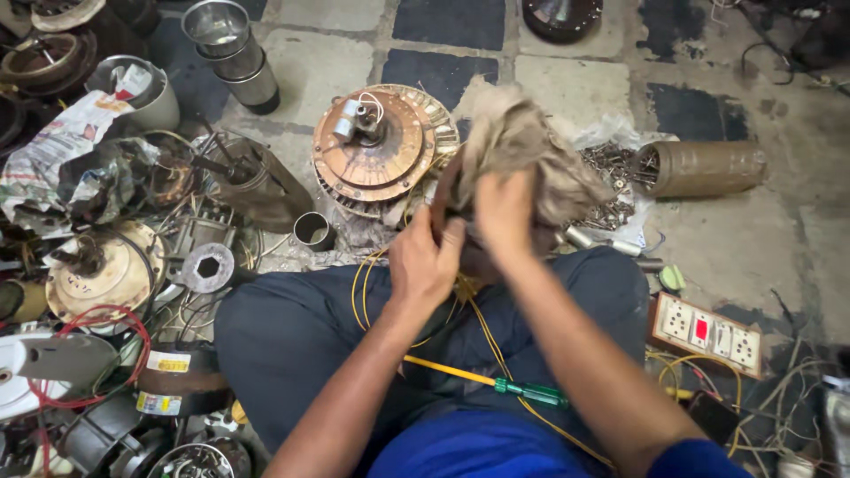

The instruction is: The person sits on the floor and uses a screwdriver to manipulate a yellow wire on a copper motor rotor. They then pick up a metal plate, wipe it with a cloth, and place it onto the rotor assembly, adjusting the components by hand.

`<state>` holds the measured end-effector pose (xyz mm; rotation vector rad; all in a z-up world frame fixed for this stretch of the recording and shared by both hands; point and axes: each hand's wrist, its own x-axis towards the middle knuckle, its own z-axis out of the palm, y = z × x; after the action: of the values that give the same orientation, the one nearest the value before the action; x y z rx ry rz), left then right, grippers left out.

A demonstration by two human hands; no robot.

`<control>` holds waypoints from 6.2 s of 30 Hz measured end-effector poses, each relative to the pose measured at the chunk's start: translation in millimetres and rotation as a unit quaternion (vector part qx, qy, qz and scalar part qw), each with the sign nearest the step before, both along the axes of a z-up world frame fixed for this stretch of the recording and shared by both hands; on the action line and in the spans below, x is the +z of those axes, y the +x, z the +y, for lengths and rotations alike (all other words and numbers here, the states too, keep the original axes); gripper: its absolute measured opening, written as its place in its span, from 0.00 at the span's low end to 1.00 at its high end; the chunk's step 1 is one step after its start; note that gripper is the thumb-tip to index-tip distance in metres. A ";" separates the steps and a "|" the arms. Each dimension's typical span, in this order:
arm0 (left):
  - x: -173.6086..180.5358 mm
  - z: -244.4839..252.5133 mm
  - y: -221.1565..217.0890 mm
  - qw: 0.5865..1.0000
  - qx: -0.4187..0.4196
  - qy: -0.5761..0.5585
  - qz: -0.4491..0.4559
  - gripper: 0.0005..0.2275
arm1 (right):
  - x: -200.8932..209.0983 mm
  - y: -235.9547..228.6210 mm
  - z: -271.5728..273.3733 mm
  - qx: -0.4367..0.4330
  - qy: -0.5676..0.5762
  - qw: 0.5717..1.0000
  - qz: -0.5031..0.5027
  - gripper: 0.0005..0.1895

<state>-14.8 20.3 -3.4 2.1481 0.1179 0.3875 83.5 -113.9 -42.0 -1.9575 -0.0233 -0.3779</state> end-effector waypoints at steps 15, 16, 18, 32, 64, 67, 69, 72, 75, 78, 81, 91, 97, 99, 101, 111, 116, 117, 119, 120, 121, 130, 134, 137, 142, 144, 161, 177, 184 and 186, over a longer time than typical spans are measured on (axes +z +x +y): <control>-22.5 36.2 -30.9 0.984 -0.159 -0.059 0.059 0.27 | 67.7 -9.1 -52.2 0.399 -0.479 0.754 0.208 0.19; -24.3 40.3 -32.2 0.980 -0.164 -0.064 0.088 0.27 | 68.0 -21.6 -52.5 0.362 -0.485 0.784 0.136 0.18; -29.0 42.5 -34.0 0.983 -0.158 -0.036 0.091 0.27 | 63.4 -46.5 -48.3 0.320 -0.494 0.808 -0.006 0.18; -42.0 26.3 -34.1 0.995 -0.062 0.018 0.072 0.22 | -43.0 -114.0 -67.4 0.442 -0.204 0.857 0.170 0.26; 55.8 328.7 -145.1 0.889 0.353 -0.285 -0.058 0.13 | 136.2 152.8 215.5 0.482 -0.678 0.552 -0.047 0.41; 54.4 335.9 -134.8 0.910 0.360 -0.204 -0.011 0.13 | 115.2 181.5 200.4 0.515 -0.567 0.634 -0.105 0.43; 55.5 336.4 -128.4 0.906 0.330 -0.260 -0.052 0.14 | 84.9 187.9 190.7 0.540 -0.423 0.706 -0.176 0.46; 61.2 333.4 -118.0 0.894 0.323 -0.303 -0.065 0.15 | 57.8 191.5 179.0 0.509 -0.303 0.800 -0.097 0.37; 63.8 325.7 -111.0 0.886 0.336 -0.314 -0.062 0.14 | 48.0 184.5 173.6 0.473 -0.228 0.851 -0.004 0.44; 62.8 321.2 -100.0 0.886 0.340 -0.310 -0.054 0.14 | 41.0 182.3 168.6 0.417 -0.193 0.888 -0.008 0.40; 62.7 313.2 -94.6 0.875 0.383 -0.296 -0.019 0.13 | 34.3 182.5 159.7 0.366 -0.145 0.919 0.003 0.38; 79.2 267.9 -23.9 0.955 0.273 -0.095 -0.069 0.07 | 26.3 155.0 88.2 0.219 0.311 0.924 0.027 0.30; 55.2 209.9 63.2 0.964 0.247 -0.065 -0.070 0.05 | 4.6 179.0 -2.6 0.219 0.486 0.845 0.043 0.28; 39.6 191.0 101.2 0.958 0.242 -0.111 -0.107 0.06 | -6.7 188.4 -20.8 0.168 0.496 0.851 0.042 0.24; 27.2 173.8 131.7 0.949 0.255 -0.157 -0.098 0.09 | -14.0 189.9 -35.7 0.146 0.537 0.828 0.063 0.21; -53.5 136.0 188.4 0.903 0.225 -0.344 0.128 0.25 | -4.4 190.3 -41.6 0.132 0.560 0.818 0.030 0.17; -90.9 155.4 191.6 0.965 0.192 -0.168 0.062 0.26 | -4.6 188.4 -36.6 0.106 0.555 0.824 0.037 0.16; -97.9 157.2 190.1 0.969 0.187 -0.150 0.053 0.27 | -4.6 189.1 -37.4 0.096 0.547 0.831 0.023 0.16; -106.7 161.7 185.6 0.973 0.170 -0.155 0.035 0.28 | 3.3 188.9 -40.6 0.152 0.535 0.831 0.031 0.17; -108.1 161.0 185.4 0.971 0.157 -0.180 0.025 0.28 | 9.7 187.5 -36.1 0.185 0.526 0.830 0.037 0.18; -107.9 160.4 183.8 0.968 0.144 -0.204 0.014 0.28 | 16.6 183.0 -27.5 0.243 0.524 0.815 0.037 0.16; -133.4 147.8 199.2 0.898 0.162 -0.396 -0.106 0.27 | 94.2 172.9 80.7 0.283 0.329 0.901 -0.012 0.27; -130.1 156.7 205.3 0.921 0.230 -0.309 -0.049 0.25 | 80.5 184.4 121.0 0.250 0.288 0.924 0.011 0.20; -112.7 164.6 197.3 0.915 0.265 -0.303 -0.033 0.23 | 68.0 192.8 136.3 0.234 0.253 0.939 0.011 0.15; -86.8 165.7 181.2 0.907 0.277 -0.315 -0.037 0.23 | 54.1 194.9 133.0 0.221 0.203 0.954 -0.019 0.13; -82.3 152.3 166.7 0.900 0.290 -0.324 -0.027 0.23 | 51.9 190.7 131.1 0.208 0.222 0.953 -0.005 0.13; -39.3 126.2 118.9 0.903 0.211 -0.360 -0.103 0.27 | 45.2 168.9 120.0 0.162 0.358 0.915 0.087 0.14; -155.5 114.1 207.5 0.817 0.071 -0.572 0.001 0.32 | 20.1 147.5 94.9 0.161 0.390 0.895 0.143 0.12; -109.3 123.6 182.4 0.889 0.104 -0.440 0.079 0.33 | 39.1 136.6 86.5 0.115 0.274 0.950 0.097 0.12; -95.2 128.7 177.7 0.915 0.088 -0.378 0.111 0.32 | 30.3 136.5 81.9 0.117 0.352 0.915 0.158 0.12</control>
<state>162.9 149.1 -98.6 1.4043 0.5087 0.1539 220.0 -32.0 -11.7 -1.2573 0.0784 0.0948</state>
